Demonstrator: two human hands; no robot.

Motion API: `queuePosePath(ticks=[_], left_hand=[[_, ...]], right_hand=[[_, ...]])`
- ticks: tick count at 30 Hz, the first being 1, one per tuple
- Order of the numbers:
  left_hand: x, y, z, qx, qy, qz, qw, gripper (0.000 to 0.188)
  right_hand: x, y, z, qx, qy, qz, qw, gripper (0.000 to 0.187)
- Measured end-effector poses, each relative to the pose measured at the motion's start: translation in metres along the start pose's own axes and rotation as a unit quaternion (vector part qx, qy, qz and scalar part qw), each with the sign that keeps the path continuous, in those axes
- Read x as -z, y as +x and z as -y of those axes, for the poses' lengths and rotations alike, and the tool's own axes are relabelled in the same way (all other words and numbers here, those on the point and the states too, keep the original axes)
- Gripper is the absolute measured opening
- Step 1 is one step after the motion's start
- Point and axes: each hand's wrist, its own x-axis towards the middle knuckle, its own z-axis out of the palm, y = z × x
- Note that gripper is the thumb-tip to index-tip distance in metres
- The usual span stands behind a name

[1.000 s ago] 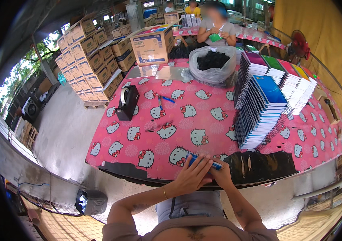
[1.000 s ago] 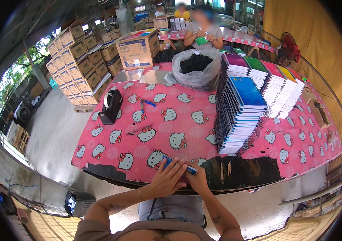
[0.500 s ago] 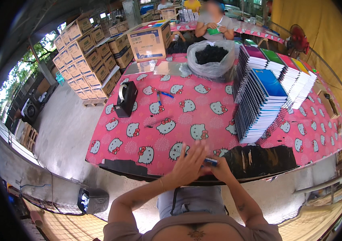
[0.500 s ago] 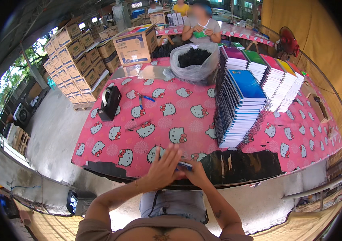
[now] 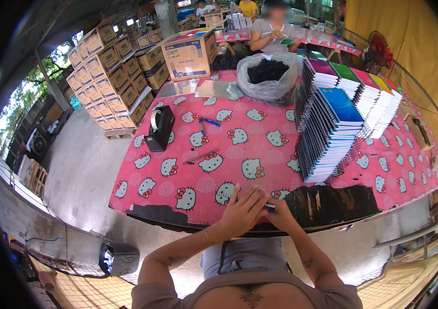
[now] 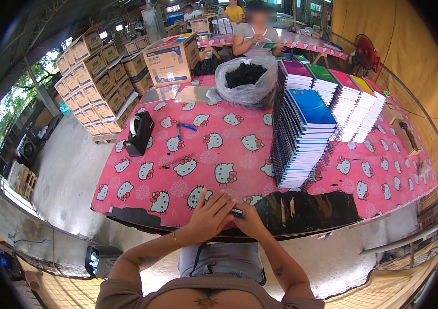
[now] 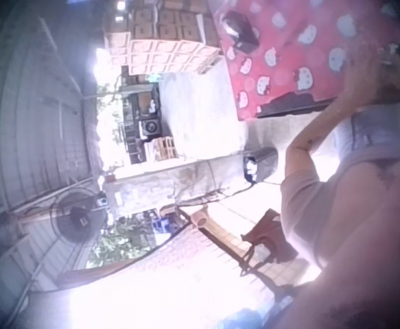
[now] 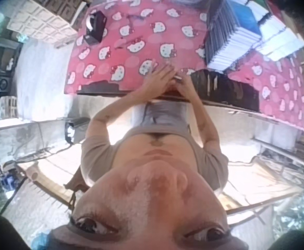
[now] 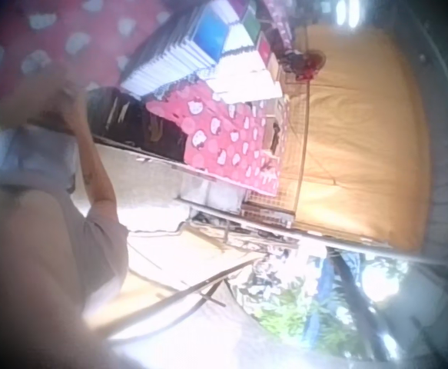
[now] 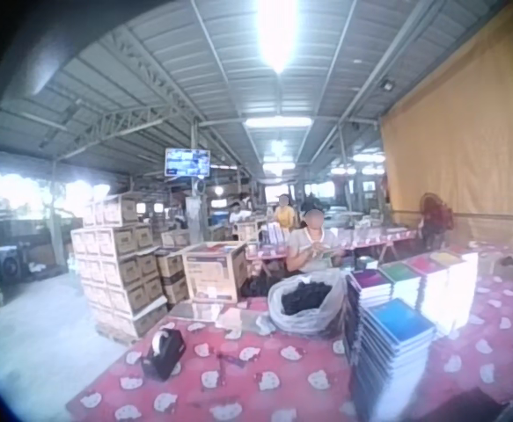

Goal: The person applies small blue rectangular stickers to the top right corner of notebook covers and then stacks them into a neat pile.

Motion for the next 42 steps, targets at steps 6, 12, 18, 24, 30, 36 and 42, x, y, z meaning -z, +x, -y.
queuePosePath(ticks=[6,12,18,24,30,36,42], left_hand=[[0.007,0.009,0.015,-0.041,-0.011,-0.008,0.999,0.042],[0.015,0.008,-0.016,0.004,0.033,-0.064,0.997,0.037],[0.012,0.010,0.011,-0.002,-0.022,-0.047,0.999,0.028],[0.012,0.011,0.008,-0.001,-0.069,-0.085,0.994,0.028],[0.024,0.018,0.003,0.015,-0.098,-0.075,0.992,0.030],[0.027,0.014,0.006,0.024,-0.077,-0.047,0.996,0.032],[0.032,0.018,0.007,0.043,-0.095,-0.022,0.994,0.028]], right_hand=[[0.000,0.002,0.011,0.034,-0.026,0.027,0.999,0.029],[0.000,-0.001,-0.003,-0.001,-0.018,0.036,0.999,0.032],[0.003,0.005,0.025,0.039,-0.075,0.008,0.996,0.033],[0.017,-0.009,0.037,0.117,-0.028,-0.094,0.988,0.030],[0.013,-0.013,0.032,0.078,0.005,-0.111,0.991,0.023],[0.008,-0.011,0.037,0.074,0.015,-0.110,0.991,0.025],[0.005,-0.014,0.023,0.054,0.044,-0.104,0.992,0.029]])
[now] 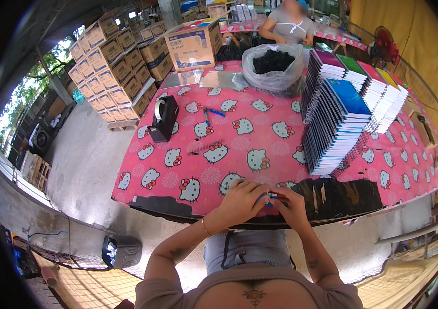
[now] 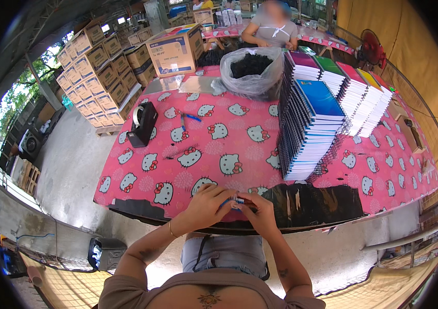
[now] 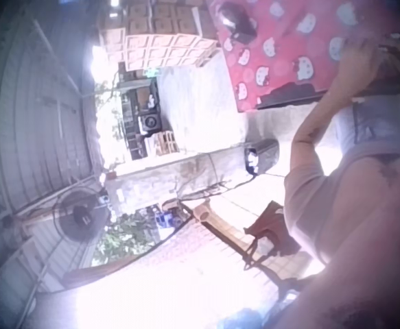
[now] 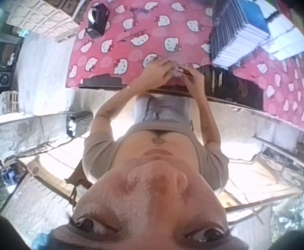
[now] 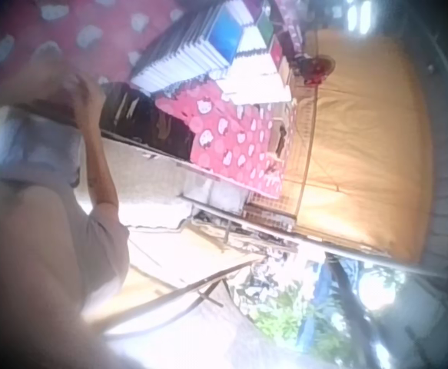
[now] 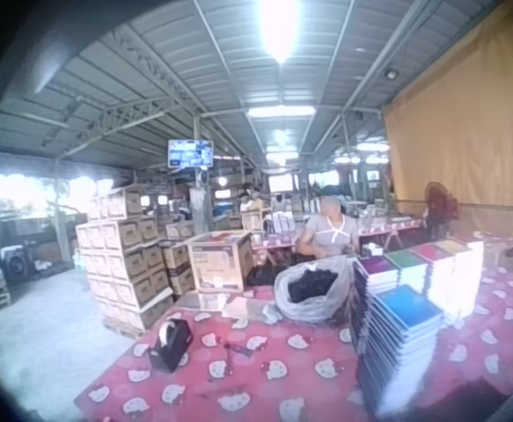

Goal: The person applies small blue rectangular stickers to the top right corner of notebook covers and then stacks them into a neat pile.

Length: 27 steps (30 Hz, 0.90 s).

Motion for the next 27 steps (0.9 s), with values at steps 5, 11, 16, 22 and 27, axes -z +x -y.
queuePosePath(ticks=[5,11,16,22,27], left_hand=[[-0.011,-0.003,0.004,-0.009,0.045,0.000,0.999,0.027],[-0.011,-0.002,0.003,-0.027,0.060,0.004,0.998,0.025],[-0.009,0.003,-0.004,-0.021,0.027,-0.024,0.999,0.024],[-0.013,-0.002,0.001,-0.008,0.036,0.000,0.999,0.022],[-0.014,-0.001,0.000,-0.019,0.028,-0.015,0.999,0.022]], right_hand=[[-0.003,-0.006,-0.015,-0.011,0.016,-0.013,1.000,0.028],[-0.002,-0.009,-0.015,-0.068,-0.003,0.009,0.998,0.021],[-0.001,-0.008,-0.012,-0.036,-0.011,0.001,0.999,0.018],[-0.002,-0.003,-0.005,-0.017,-0.035,0.010,0.999,0.014],[0.003,0.000,0.002,0.002,-0.027,0.010,1.000,0.018]])
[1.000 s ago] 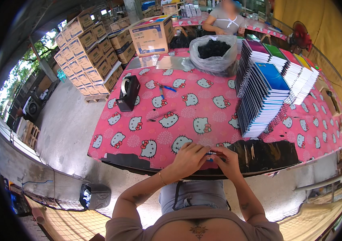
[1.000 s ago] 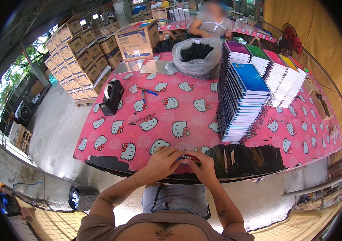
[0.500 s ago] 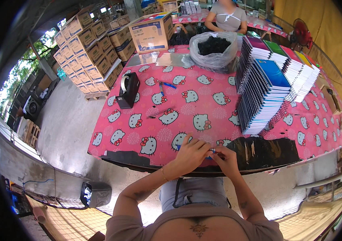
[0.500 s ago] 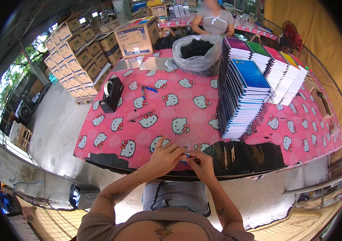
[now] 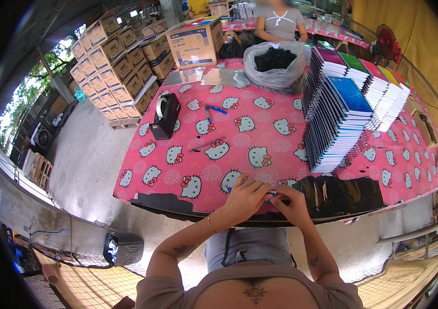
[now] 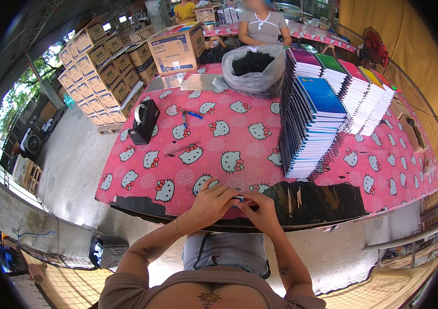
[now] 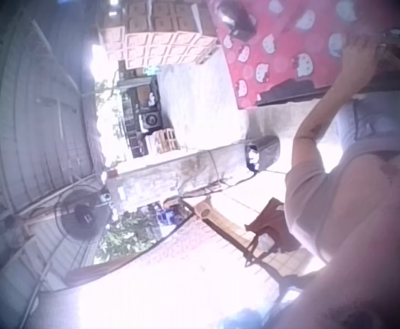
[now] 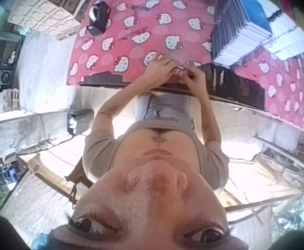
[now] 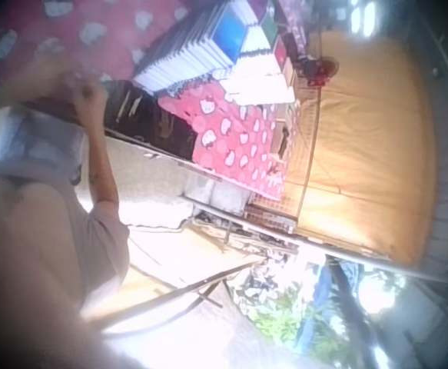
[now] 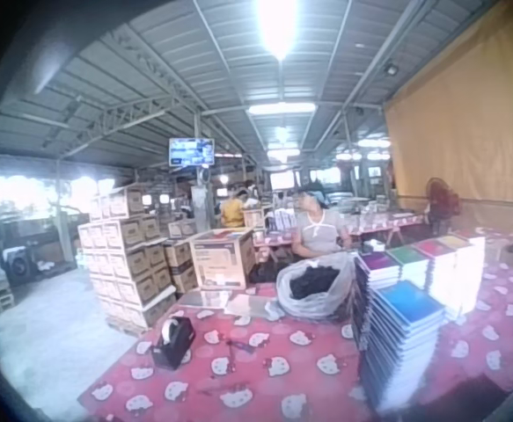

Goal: The person applies small blue rectangular stickers to the top right corner of notebook covers and then stacks them into a neat pile.

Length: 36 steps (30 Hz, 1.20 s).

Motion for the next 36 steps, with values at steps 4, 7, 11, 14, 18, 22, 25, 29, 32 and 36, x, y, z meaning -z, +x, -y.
queuePosePath(ticks=[4,7,11,14,18,22,25,29,32,36], left_hand=[[0.001,0.000,0.001,-0.004,-0.009,-0.006,1.000,0.023],[0.007,0.001,-0.001,0.011,-0.009,-0.015,1.000,0.023],[0.009,-0.003,0.005,0.011,-0.011,0.003,1.000,0.022],[0.008,-0.003,0.005,-0.001,-0.016,-0.013,1.000,0.021],[0.008,-0.002,0.004,-0.011,-0.023,-0.008,1.000,0.021],[0.009,-0.006,0.007,-0.021,-0.040,0.006,0.999,0.021],[0.008,-0.006,0.005,-0.024,-0.048,0.009,0.999,0.020],[0.011,-0.006,0.006,-0.031,-0.064,0.019,0.997,0.022],[0.010,-0.004,0.004,-0.032,-0.034,0.031,0.998,0.024],[0.008,-0.009,0.003,-0.032,-0.014,0.011,0.999,0.029]], right_hand=[[0.003,0.005,0.005,-0.008,0.038,-0.010,0.999,0.018],[0.004,0.007,0.003,-0.021,0.015,-0.009,1.000,0.019],[0.003,0.008,0.009,-0.010,-0.012,-0.009,1.000,0.019],[0.006,0.010,0.009,-0.027,0.032,-0.004,0.999,0.018],[0.022,0.011,-0.006,-0.074,0.099,0.062,0.990,0.015],[0.032,0.018,-0.009,-0.081,0.111,0.141,0.980,0.011],[0.033,0.020,-0.008,-0.072,0.129,0.167,0.975,0.006],[0.026,0.022,-0.006,0.000,0.087,0.155,0.984,0.007],[0.010,0.018,-0.007,0.037,0.002,0.044,0.998,0.011],[-0.004,0.016,0.003,0.051,-0.131,-0.051,0.989,0.010]])
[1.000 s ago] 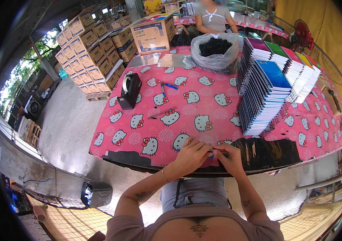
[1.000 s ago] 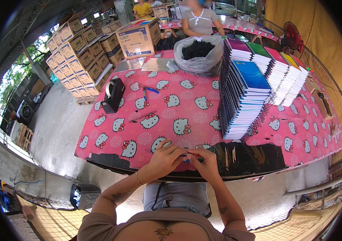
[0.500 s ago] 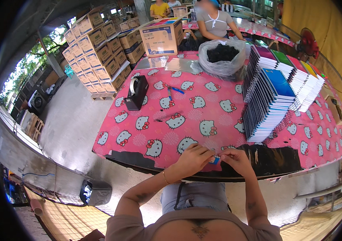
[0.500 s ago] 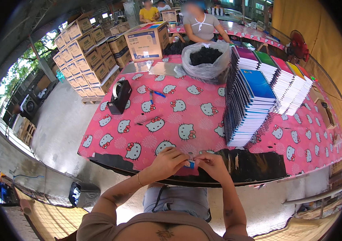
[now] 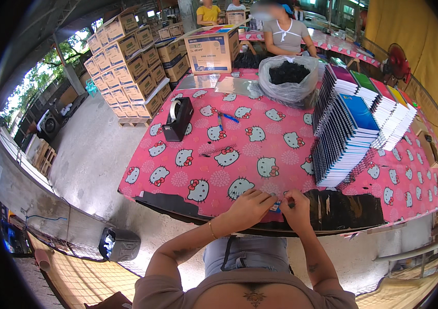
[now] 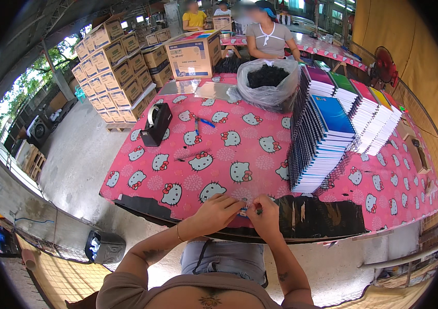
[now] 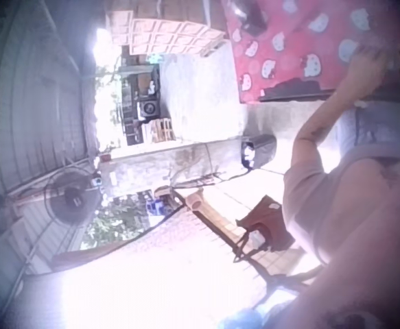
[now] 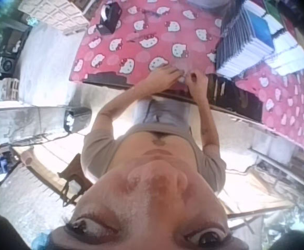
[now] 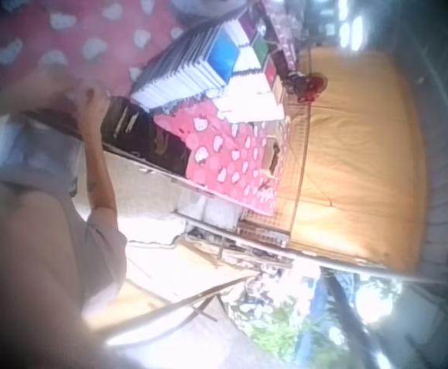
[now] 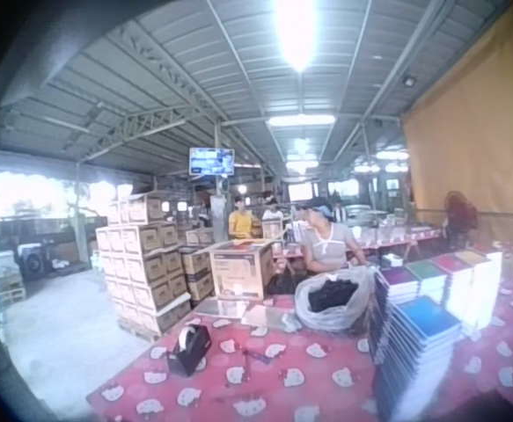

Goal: The person applies small blue rectangular stickers to the top right corner of notebook covers and then stacks them into a neat pile.

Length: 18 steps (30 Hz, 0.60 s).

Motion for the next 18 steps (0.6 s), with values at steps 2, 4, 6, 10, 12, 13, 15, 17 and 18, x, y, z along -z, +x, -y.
queuePosePath(ticks=[2,4,6,10,12,13,15,17,18], left_hand=[[0.000,0.000,0.001,0.010,0.003,0.006,1.000,0.032],[0.005,0.002,0.003,0.019,-0.008,0.007,1.000,0.033],[0.006,0.003,0.004,0.021,-0.012,0.003,1.000,0.034],[0.004,0.005,0.003,0.018,-0.012,-0.009,1.000,0.035],[0.004,0.006,0.002,0.021,-0.015,-0.006,1.000,0.034],[0.003,0.007,0.002,0.021,-0.018,-0.002,1.000,0.034],[0.002,0.008,0.002,0.019,-0.021,-0.006,1.000,0.034],[0.001,0.008,0.003,0.011,-0.020,-0.021,1.000,0.034],[0.004,0.010,0.003,0.011,-0.013,-0.011,1.000,0.034]], right_hand=[[0.000,0.000,0.000,-0.003,-0.020,0.001,1.000,0.010],[0.007,-0.002,0.000,-0.029,0.054,0.019,0.998,0.013],[0.008,-0.005,-0.002,-0.014,0.070,0.021,0.997,0.017],[-0.003,-0.017,-0.001,0.028,0.015,-0.015,0.999,0.021],[-0.007,-0.021,-0.001,0.029,0.003,-0.035,0.999,0.021],[-0.009,-0.022,-0.005,0.037,-0.005,-0.045,0.998,0.021],[-0.009,-0.023,-0.005,0.052,-0.016,-0.054,0.997,0.022],[-0.006,-0.021,0.000,0.066,-0.024,-0.052,0.996,0.024],[-0.002,-0.020,0.001,0.063,-0.028,-0.049,0.996,0.026]])
